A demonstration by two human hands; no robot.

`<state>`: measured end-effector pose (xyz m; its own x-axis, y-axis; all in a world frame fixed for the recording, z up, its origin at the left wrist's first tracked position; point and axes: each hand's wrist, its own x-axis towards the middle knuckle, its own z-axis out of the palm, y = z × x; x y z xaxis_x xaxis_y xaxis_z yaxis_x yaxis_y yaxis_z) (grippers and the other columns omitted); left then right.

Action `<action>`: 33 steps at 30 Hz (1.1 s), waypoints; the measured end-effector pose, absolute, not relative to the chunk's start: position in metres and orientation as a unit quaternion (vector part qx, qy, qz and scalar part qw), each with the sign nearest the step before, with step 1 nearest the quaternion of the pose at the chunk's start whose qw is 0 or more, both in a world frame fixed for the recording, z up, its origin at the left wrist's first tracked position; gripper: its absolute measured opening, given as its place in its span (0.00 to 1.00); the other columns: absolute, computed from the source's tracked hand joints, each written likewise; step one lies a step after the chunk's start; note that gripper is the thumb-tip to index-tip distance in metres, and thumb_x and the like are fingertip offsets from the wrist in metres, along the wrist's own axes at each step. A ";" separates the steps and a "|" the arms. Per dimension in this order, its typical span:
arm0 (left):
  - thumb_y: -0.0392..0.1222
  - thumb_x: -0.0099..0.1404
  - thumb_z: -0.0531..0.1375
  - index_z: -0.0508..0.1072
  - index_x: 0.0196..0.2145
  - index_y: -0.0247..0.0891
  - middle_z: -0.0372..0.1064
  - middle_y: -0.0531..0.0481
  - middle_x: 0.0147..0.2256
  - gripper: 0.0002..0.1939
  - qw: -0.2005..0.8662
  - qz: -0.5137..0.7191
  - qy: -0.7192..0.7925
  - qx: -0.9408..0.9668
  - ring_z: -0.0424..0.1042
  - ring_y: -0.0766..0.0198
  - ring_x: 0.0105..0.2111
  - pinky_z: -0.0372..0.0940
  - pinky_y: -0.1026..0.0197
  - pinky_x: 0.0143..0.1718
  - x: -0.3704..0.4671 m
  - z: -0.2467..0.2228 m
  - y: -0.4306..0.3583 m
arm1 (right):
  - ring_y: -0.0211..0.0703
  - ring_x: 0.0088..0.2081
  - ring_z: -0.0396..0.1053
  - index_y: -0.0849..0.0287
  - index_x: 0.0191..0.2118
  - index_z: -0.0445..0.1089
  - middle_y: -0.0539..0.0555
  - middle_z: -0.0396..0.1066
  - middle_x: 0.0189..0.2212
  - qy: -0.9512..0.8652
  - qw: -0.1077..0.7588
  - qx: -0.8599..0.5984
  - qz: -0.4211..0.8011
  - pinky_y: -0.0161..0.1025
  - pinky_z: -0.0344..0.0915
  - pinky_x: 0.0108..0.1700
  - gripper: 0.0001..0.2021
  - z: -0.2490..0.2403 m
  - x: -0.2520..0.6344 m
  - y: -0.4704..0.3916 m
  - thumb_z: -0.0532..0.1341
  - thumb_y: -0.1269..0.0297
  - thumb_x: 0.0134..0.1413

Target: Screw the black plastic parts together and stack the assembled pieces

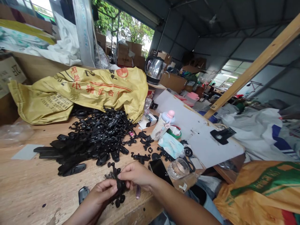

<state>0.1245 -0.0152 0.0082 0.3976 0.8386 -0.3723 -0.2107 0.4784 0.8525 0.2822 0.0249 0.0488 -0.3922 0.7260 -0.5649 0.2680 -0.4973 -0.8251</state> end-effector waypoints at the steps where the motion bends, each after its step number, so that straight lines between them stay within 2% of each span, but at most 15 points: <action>1: 0.49 0.49 0.63 0.76 0.25 0.35 0.71 0.50 0.24 0.13 0.734 0.342 0.436 0.393 0.68 0.61 0.29 0.59 0.61 0.35 0.125 0.008 -0.015 | 0.29 0.10 0.57 0.62 0.19 0.64 0.44 0.62 0.10 -0.443 0.163 -0.524 0.709 0.25 0.52 0.12 0.12 0.047 0.281 0.025 0.64 0.58 0.34; 5: 0.51 0.48 0.63 0.76 0.24 0.34 0.69 0.50 0.21 0.15 0.710 0.312 0.459 0.434 0.67 0.61 0.26 0.59 0.60 0.33 0.119 0.006 -0.015 | 0.29 0.09 0.58 0.62 0.19 0.64 0.44 0.62 0.09 -0.401 0.160 -0.536 0.726 0.24 0.51 0.10 0.10 0.037 0.277 0.022 0.63 0.62 0.32; 7: 0.51 0.47 0.63 0.76 0.29 0.35 0.69 0.51 0.20 0.16 0.674 0.301 0.482 0.472 0.67 0.60 0.25 0.60 0.60 0.31 0.107 0.006 -0.013 | 0.29 0.08 0.56 0.62 0.19 0.63 0.44 0.61 0.07 -0.413 0.171 -0.549 0.706 0.23 0.49 0.09 0.09 0.032 0.279 0.020 0.62 0.63 0.33; 9: 0.51 0.49 0.61 0.74 0.35 0.37 0.71 0.48 0.27 0.18 0.563 0.298 0.541 0.550 0.68 0.57 0.29 0.61 0.57 0.34 0.087 0.006 -0.012 | 0.29 0.08 0.56 0.62 0.17 0.62 0.44 0.61 0.07 -0.430 0.177 -0.556 0.689 0.24 0.49 0.09 0.09 0.029 0.283 0.019 0.61 0.63 0.34; 12: 0.53 0.55 0.54 0.70 0.40 0.36 0.69 0.38 0.41 0.21 0.304 0.234 0.654 0.652 0.68 0.48 0.41 0.59 0.50 0.43 0.056 0.003 -0.012 | 0.29 0.09 0.57 0.62 0.15 0.61 0.44 0.60 0.07 -0.447 0.190 -0.557 0.674 0.24 0.51 0.11 0.09 0.027 0.291 0.019 0.60 0.63 0.35; 13: 0.54 0.56 0.52 0.69 0.40 0.34 0.68 0.36 0.42 0.22 0.251 0.197 0.673 0.668 0.67 0.46 0.42 0.58 0.49 0.44 0.048 0.000 -0.013 | 0.29 0.09 0.57 0.62 0.15 0.61 0.43 0.60 0.07 -0.449 0.198 -0.555 0.672 0.24 0.51 0.12 0.09 0.027 0.293 0.020 0.60 0.64 0.35; 15: 0.54 0.56 0.52 0.68 0.40 0.33 0.67 0.34 0.41 0.22 0.211 0.138 0.676 0.692 0.67 0.44 0.42 0.59 0.48 0.43 0.039 -0.005 -0.016 | 0.28 0.09 0.56 0.61 0.16 0.61 0.43 0.59 0.07 -0.449 0.212 -0.554 0.668 0.25 0.51 0.12 0.09 0.026 0.296 0.021 0.60 0.64 0.35; 18: 0.50 0.55 0.54 0.67 0.38 0.35 0.67 0.36 0.39 0.17 0.253 0.143 0.647 0.705 0.68 0.46 0.41 0.59 0.50 0.43 0.043 -0.012 -0.019 | 0.27 0.09 0.53 0.61 0.16 0.61 0.42 0.58 0.07 -0.445 0.224 -0.552 0.668 0.24 0.48 0.12 0.09 0.026 0.296 0.023 0.60 0.64 0.34; 20: 0.47 0.53 0.57 0.66 0.37 0.37 0.69 0.40 0.36 0.15 0.333 0.188 0.639 0.667 0.69 0.49 0.38 0.59 0.52 0.41 0.051 -0.013 -0.021 | 0.26 0.09 0.52 0.62 0.16 0.61 0.42 0.58 0.07 -0.441 0.228 -0.550 0.672 0.24 0.47 0.11 0.09 0.027 0.295 0.023 0.60 0.63 0.34; 23: 0.44 0.50 0.62 0.65 0.38 0.40 0.69 0.50 0.28 0.17 0.536 0.305 0.596 0.514 0.70 0.55 0.32 0.62 0.56 0.35 0.067 -0.008 -0.023 | 0.26 0.09 0.51 0.62 0.18 0.61 0.42 0.59 0.09 -0.416 0.240 -0.541 0.690 0.25 0.47 0.11 0.10 0.031 0.296 0.019 0.62 0.61 0.34; 25: 0.43 0.50 0.63 0.64 0.40 0.40 0.70 0.52 0.26 0.20 0.685 0.351 0.532 0.352 0.71 0.58 0.31 0.63 0.58 0.35 0.078 -0.002 -0.024 | 0.26 0.09 0.52 0.62 0.18 0.61 0.43 0.60 0.09 -0.391 0.253 -0.532 0.708 0.25 0.47 0.11 0.11 0.032 0.296 0.016 0.63 0.60 0.34; 27: 0.40 0.52 0.63 0.64 0.41 0.38 0.72 0.50 0.28 0.19 0.781 0.355 0.477 0.192 0.73 0.60 0.32 0.65 0.58 0.38 0.087 0.006 -0.025 | 0.27 0.10 0.53 0.61 0.19 0.61 0.43 0.60 0.09 -0.368 0.269 -0.525 0.719 0.25 0.46 0.11 0.12 0.033 0.295 0.013 0.63 0.60 0.35; 29: 0.34 0.52 0.62 0.65 0.41 0.35 0.73 0.46 0.32 0.17 0.817 0.355 0.445 0.095 0.74 0.59 0.35 0.65 0.57 0.41 0.093 0.012 -0.024 | 0.27 0.10 0.54 0.61 0.20 0.61 0.43 0.60 0.10 -0.349 0.283 -0.523 0.724 0.25 0.46 0.11 0.12 0.033 0.292 0.011 0.64 0.60 0.35; 33: 0.29 0.55 0.59 0.67 0.42 0.35 0.73 0.41 0.41 0.15 0.844 0.372 0.381 0.063 0.73 0.57 0.41 0.66 0.56 0.43 0.096 0.017 -0.022 | 0.26 0.11 0.53 0.61 0.20 0.61 0.43 0.59 0.10 -0.317 0.306 -0.522 0.730 0.25 0.46 0.12 0.15 0.033 0.283 0.007 0.67 0.58 0.31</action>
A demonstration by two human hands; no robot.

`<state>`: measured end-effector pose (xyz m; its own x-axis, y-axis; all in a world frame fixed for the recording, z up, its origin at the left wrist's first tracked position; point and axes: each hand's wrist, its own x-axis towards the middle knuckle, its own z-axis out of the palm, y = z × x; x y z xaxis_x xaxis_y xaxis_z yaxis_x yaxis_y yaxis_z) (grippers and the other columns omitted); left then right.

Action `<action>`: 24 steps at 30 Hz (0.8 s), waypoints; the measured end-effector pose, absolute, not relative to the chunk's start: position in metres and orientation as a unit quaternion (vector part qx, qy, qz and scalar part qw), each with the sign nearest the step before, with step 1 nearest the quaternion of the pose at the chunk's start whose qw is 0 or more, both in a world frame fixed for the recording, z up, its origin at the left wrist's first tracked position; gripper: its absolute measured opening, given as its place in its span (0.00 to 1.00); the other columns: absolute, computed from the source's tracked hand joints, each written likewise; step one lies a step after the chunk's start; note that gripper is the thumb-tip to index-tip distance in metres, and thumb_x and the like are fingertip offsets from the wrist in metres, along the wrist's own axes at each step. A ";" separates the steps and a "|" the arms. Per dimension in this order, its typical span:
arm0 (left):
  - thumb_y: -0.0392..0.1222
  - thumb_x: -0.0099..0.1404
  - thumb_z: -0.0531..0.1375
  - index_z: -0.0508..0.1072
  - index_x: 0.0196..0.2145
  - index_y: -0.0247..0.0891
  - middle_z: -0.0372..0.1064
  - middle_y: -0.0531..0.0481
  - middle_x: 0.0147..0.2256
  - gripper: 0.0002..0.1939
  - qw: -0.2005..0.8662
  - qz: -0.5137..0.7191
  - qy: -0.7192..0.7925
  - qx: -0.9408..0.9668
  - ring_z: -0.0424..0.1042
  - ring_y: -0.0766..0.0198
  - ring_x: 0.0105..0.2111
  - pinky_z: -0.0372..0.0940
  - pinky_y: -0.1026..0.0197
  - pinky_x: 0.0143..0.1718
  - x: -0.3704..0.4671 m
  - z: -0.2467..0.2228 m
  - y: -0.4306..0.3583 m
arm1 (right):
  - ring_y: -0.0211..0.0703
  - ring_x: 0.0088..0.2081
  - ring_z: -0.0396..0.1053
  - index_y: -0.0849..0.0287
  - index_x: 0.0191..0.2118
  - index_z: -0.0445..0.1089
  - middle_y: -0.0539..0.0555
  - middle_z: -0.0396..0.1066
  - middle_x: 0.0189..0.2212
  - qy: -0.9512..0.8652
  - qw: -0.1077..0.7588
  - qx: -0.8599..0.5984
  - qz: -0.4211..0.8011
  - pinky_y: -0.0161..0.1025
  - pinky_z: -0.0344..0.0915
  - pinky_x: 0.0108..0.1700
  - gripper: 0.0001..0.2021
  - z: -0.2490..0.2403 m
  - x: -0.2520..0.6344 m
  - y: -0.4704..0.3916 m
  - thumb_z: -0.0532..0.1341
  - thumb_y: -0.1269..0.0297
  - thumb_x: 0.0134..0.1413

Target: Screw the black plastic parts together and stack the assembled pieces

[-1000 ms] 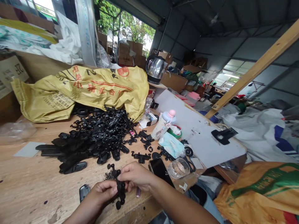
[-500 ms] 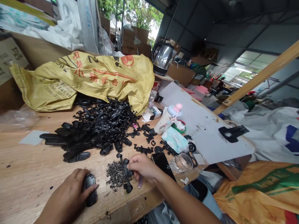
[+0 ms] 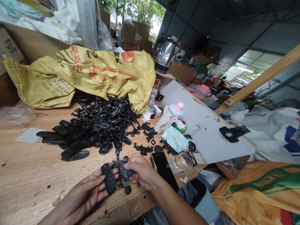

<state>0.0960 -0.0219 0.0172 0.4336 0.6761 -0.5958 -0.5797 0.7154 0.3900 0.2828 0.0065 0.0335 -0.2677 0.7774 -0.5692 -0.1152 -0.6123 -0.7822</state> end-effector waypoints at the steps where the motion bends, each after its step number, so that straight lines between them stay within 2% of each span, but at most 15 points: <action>1: 0.30 0.56 0.58 0.67 0.43 0.35 0.73 0.42 0.42 0.15 0.850 0.373 0.366 0.069 0.72 0.58 0.42 0.66 0.56 0.43 0.096 0.017 -0.022 | 0.26 0.11 0.53 0.62 0.19 0.61 0.43 0.59 0.10 -0.309 0.308 -0.520 0.734 0.25 0.46 0.12 0.16 0.034 0.280 0.005 0.67 0.58 0.30; 5: 0.32 0.58 0.58 0.67 0.46 0.37 0.72 0.43 0.43 0.17 0.864 0.373 0.320 0.110 0.71 0.57 0.44 0.65 0.56 0.45 0.098 0.015 -0.023 | 0.25 0.11 0.54 0.63 0.21 0.63 0.45 0.63 0.12 -0.292 0.313 -0.518 0.741 0.25 0.46 0.12 0.16 0.033 0.270 0.001 0.67 0.57 0.30; 8: 0.33 0.58 0.58 0.66 0.49 0.40 0.72 0.43 0.45 0.20 0.867 0.369 0.308 0.132 0.71 0.55 0.44 0.65 0.54 0.44 0.101 0.015 -0.024 | 0.26 0.11 0.55 0.64 0.21 0.64 0.44 0.62 0.11 -0.301 0.315 -0.516 0.737 0.25 0.48 0.12 0.17 0.031 0.263 0.000 0.67 0.56 0.30; 16: 0.34 0.57 0.59 0.68 0.47 0.40 0.71 0.43 0.46 0.19 0.867 0.369 0.303 0.139 0.71 0.55 0.43 0.65 0.54 0.43 0.102 0.013 -0.027 | 0.25 0.10 0.54 0.63 0.19 0.62 0.43 0.61 0.10 -0.345 0.318 -0.524 0.711 0.26 0.50 0.12 0.16 0.027 0.257 0.001 0.66 0.56 0.32; 24: 0.38 0.54 0.62 0.66 0.49 0.43 0.71 0.44 0.46 0.24 0.835 0.375 0.364 0.175 0.72 0.56 0.42 0.65 0.59 0.39 0.102 0.013 -0.028 | 0.26 0.10 0.54 0.63 0.18 0.62 0.43 0.61 0.10 -0.364 0.301 -0.525 0.707 0.26 0.51 0.12 0.16 0.023 0.258 0.000 0.66 0.56 0.33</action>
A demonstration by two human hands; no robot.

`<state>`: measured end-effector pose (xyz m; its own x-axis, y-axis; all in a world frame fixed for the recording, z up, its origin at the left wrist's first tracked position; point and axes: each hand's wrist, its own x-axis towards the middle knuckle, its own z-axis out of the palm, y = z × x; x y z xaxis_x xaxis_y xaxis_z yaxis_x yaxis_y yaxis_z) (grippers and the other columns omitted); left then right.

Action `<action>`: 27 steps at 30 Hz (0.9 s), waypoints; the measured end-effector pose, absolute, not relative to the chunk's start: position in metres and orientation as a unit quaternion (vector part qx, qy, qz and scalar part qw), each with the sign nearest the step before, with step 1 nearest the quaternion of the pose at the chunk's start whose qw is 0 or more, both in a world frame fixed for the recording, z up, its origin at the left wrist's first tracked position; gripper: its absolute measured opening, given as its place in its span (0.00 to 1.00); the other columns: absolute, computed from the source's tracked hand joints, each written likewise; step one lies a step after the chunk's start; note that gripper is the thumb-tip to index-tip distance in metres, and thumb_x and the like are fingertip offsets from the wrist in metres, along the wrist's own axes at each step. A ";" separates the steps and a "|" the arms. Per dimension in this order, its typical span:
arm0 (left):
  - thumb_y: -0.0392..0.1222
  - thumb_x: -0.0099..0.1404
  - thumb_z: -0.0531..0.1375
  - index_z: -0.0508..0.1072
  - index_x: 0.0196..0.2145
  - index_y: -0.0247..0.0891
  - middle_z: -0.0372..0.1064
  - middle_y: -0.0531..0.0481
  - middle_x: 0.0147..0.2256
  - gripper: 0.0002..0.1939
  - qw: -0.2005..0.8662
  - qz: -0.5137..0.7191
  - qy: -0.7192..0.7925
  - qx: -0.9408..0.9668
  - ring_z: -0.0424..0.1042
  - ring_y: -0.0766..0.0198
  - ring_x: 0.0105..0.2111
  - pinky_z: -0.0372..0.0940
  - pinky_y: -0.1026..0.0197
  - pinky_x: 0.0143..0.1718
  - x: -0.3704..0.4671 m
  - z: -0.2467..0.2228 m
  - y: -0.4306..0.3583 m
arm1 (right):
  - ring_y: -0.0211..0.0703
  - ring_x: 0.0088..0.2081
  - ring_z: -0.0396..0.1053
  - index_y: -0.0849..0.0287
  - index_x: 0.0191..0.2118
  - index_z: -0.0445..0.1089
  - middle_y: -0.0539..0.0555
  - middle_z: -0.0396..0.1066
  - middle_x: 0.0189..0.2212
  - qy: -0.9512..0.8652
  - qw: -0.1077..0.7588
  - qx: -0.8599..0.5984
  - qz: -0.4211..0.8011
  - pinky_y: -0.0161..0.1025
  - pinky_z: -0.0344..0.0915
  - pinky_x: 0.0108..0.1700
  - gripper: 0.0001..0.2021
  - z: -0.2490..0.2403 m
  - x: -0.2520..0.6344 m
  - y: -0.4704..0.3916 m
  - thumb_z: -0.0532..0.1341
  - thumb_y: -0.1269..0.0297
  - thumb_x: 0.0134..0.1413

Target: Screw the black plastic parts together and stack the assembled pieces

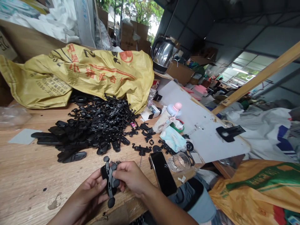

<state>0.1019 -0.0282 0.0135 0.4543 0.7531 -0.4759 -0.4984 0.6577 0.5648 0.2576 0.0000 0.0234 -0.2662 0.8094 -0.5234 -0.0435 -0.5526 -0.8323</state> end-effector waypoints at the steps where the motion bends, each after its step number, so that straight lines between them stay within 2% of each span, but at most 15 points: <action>1: 0.38 0.54 0.62 0.66 0.50 0.44 0.71 0.44 0.47 0.24 0.830 0.375 0.368 0.185 0.72 0.56 0.42 0.65 0.60 0.38 0.102 0.014 -0.028 | 0.26 0.10 0.54 0.63 0.19 0.63 0.44 0.61 0.10 -0.357 0.303 -0.523 0.712 0.26 0.50 0.12 0.15 0.024 0.258 0.000 0.66 0.57 0.32; 9: 0.39 0.58 0.58 0.65 0.51 0.41 0.71 0.42 0.45 0.21 0.848 0.361 0.328 0.209 0.71 0.55 0.42 0.67 0.59 0.36 0.096 0.018 -0.019 | 0.25 0.11 0.54 0.64 0.20 0.64 0.44 0.61 0.10 -0.326 0.290 -0.496 0.751 0.25 0.49 0.12 0.16 0.028 0.262 0.002 0.68 0.57 0.31; 16: 0.37 0.58 0.59 0.67 0.49 0.41 0.73 0.44 0.43 0.20 0.851 0.344 0.337 0.209 0.73 0.60 0.37 0.68 0.63 0.34 0.093 0.018 -0.018 | 0.25 0.10 0.54 0.64 0.19 0.63 0.43 0.60 0.10 -0.353 0.282 -0.494 0.742 0.25 0.50 0.12 0.16 0.027 0.264 0.003 0.67 0.58 0.32; 22: 0.38 0.57 0.59 0.68 0.50 0.43 0.73 0.44 0.44 0.21 0.853 0.337 0.328 0.227 0.72 0.58 0.40 0.66 0.62 0.36 0.092 0.016 -0.017 | 0.25 0.10 0.54 0.63 0.19 0.63 0.44 0.61 0.10 -0.346 0.276 -0.486 0.753 0.25 0.49 0.11 0.15 0.029 0.265 0.002 0.67 0.58 0.32; 27: 0.39 0.55 0.61 0.69 0.48 0.42 0.72 0.44 0.44 0.22 0.821 0.344 0.360 0.279 0.73 0.59 0.38 0.65 0.64 0.33 0.089 0.011 -0.010 | 0.25 0.12 0.54 0.65 0.21 0.66 0.45 0.62 0.13 -0.362 0.288 -0.481 0.745 0.25 0.50 0.12 0.15 0.031 0.264 0.002 0.67 0.57 0.34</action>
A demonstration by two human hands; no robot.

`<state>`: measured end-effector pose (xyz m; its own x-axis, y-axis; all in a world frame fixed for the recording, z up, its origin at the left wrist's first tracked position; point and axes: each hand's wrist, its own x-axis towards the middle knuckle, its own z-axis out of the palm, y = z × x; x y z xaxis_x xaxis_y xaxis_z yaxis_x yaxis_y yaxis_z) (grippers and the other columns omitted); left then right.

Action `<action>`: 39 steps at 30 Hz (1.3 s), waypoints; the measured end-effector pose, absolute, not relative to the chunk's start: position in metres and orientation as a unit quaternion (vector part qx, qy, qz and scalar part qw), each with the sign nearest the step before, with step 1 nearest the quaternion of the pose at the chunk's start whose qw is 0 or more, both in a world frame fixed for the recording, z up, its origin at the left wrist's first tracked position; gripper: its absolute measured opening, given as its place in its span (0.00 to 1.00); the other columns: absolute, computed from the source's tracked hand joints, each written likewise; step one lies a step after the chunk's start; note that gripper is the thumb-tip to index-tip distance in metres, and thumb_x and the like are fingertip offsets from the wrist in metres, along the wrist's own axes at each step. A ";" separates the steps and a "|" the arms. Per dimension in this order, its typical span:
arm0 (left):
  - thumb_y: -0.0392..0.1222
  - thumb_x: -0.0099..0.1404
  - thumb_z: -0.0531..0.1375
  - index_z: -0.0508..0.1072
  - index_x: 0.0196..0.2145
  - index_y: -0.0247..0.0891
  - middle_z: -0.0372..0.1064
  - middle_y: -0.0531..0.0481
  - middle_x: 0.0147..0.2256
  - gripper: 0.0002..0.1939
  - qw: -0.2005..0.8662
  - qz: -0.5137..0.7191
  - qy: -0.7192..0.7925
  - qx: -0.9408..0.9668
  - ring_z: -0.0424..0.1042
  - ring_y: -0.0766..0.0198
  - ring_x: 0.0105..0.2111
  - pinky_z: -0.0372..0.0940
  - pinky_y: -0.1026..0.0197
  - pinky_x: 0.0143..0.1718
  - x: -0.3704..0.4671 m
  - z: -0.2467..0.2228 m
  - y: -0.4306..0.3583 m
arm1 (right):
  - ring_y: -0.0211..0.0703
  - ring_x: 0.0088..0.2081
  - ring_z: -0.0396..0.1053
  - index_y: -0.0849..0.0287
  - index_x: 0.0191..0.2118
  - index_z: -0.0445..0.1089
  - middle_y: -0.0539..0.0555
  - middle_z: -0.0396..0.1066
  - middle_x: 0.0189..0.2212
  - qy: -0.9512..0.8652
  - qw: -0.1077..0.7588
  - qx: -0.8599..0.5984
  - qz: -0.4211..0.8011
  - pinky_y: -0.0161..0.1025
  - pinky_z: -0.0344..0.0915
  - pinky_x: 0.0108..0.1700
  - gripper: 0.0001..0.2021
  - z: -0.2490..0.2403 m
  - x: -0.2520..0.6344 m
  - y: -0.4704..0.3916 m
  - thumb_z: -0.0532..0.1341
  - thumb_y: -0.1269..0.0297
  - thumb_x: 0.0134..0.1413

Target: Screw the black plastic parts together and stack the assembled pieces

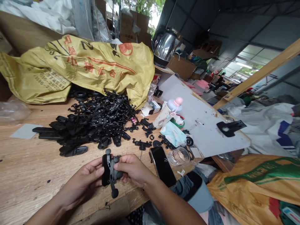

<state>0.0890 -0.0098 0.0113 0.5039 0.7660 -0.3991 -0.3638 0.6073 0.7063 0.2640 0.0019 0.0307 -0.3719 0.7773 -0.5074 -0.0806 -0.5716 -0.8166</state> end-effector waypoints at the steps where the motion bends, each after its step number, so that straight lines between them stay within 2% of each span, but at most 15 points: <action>1: 0.39 0.54 0.62 0.70 0.48 0.41 0.73 0.43 0.44 0.22 0.818 0.345 0.362 0.284 0.73 0.59 0.37 0.65 0.63 0.34 0.088 0.012 -0.007 | 0.25 0.12 0.54 0.65 0.22 0.67 0.45 0.63 0.14 -0.370 0.296 -0.479 0.739 0.25 0.50 0.13 0.15 0.032 0.264 0.002 0.67 0.56 0.34; 5: 0.39 0.53 0.63 0.72 0.46 0.39 0.74 0.44 0.42 0.20 0.810 0.350 0.347 0.318 0.73 0.59 0.36 0.65 0.61 0.36 0.082 0.025 0.006 | 0.26 0.15 0.54 0.64 0.24 0.68 0.46 0.63 0.17 -0.418 0.329 -0.461 0.710 0.26 0.50 0.15 0.15 0.041 0.262 0.006 0.66 0.55 0.36; 9: 0.38 0.55 0.62 0.73 0.44 0.37 0.75 0.44 0.40 0.17 0.795 0.373 0.325 0.350 0.72 0.62 0.33 0.65 0.64 0.34 0.074 0.039 0.018 | 0.29 0.19 0.56 0.63 0.25 0.68 0.46 0.62 0.18 -0.481 0.360 -0.438 0.668 0.28 0.53 0.20 0.16 0.048 0.255 0.008 0.66 0.53 0.38; 12: 0.39 0.56 0.60 0.72 0.44 0.37 0.74 0.43 0.40 0.17 0.787 0.405 0.334 0.324 0.73 0.62 0.33 0.66 0.63 0.33 0.070 0.045 0.025 | 0.30 0.21 0.56 0.62 0.24 0.68 0.45 0.60 0.17 -0.502 0.370 -0.435 0.650 0.29 0.54 0.23 0.16 0.047 0.248 0.006 0.66 0.53 0.38; 15: 0.39 0.56 0.61 0.71 0.45 0.38 0.74 0.42 0.40 0.17 0.780 0.422 0.346 0.307 0.73 0.61 0.35 0.67 0.62 0.35 0.068 0.047 0.026 | 0.32 0.24 0.59 0.61 0.27 0.70 0.47 0.63 0.20 -0.467 0.423 -0.413 0.658 0.30 0.56 0.26 0.15 0.046 0.244 0.006 0.67 0.54 0.38; 18: 0.38 0.56 0.60 0.70 0.45 0.39 0.74 0.44 0.40 0.17 0.785 0.417 0.345 0.302 0.73 0.61 0.35 0.68 0.62 0.35 0.069 0.049 0.021 | 0.31 0.21 0.58 0.61 0.30 0.71 0.49 0.66 0.22 -0.392 0.450 -0.391 0.700 0.28 0.54 0.21 0.15 0.050 0.243 0.008 0.67 0.56 0.38; 21: 0.37 0.57 0.60 0.72 0.43 0.39 0.75 0.45 0.39 0.14 0.814 0.409 0.320 0.259 0.74 0.62 0.36 0.68 0.62 0.37 0.072 0.050 0.012 | 0.27 0.16 0.53 0.62 0.28 0.69 0.48 0.65 0.20 -0.319 0.428 -0.379 0.756 0.26 0.47 0.16 0.14 0.055 0.246 0.011 0.68 0.59 0.35; 25: 0.35 0.57 0.59 0.74 0.39 0.35 0.75 0.45 0.37 0.11 0.852 0.424 0.258 0.167 0.74 0.62 0.36 0.68 0.62 0.40 0.077 0.051 0.001 | 0.24 0.13 0.50 0.64 0.25 0.67 0.46 0.61 0.15 -0.284 0.403 -0.374 0.785 0.25 0.43 0.14 0.13 0.056 0.252 0.010 0.68 0.61 0.34; 30: 0.33 0.58 0.58 0.74 0.40 0.34 0.75 0.44 0.38 0.12 0.861 0.428 0.235 0.139 0.74 0.63 0.35 0.69 0.62 0.39 0.080 0.053 -0.003 | 0.23 0.13 0.50 0.65 0.26 0.67 0.46 0.60 0.16 -0.302 0.395 -0.387 0.776 0.24 0.43 0.13 0.13 0.052 0.257 0.010 0.67 0.61 0.35; 39: 0.33 0.60 0.56 0.73 0.42 0.36 0.74 0.45 0.40 0.12 0.858 0.432 0.236 0.145 0.74 0.63 0.36 0.68 0.61 0.39 0.078 0.044 -0.004 | 0.23 0.12 0.51 0.64 0.24 0.64 0.44 0.59 0.14 -0.276 0.387 -0.420 0.773 0.24 0.44 0.13 0.16 0.048 0.258 0.008 0.69 0.61 0.30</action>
<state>0.0776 -0.0043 0.0445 0.5157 0.8099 -0.2795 -0.6727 0.5848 0.4533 0.2580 0.0085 0.0485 -0.3466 0.8306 -0.4358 -0.3673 -0.5477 -0.7517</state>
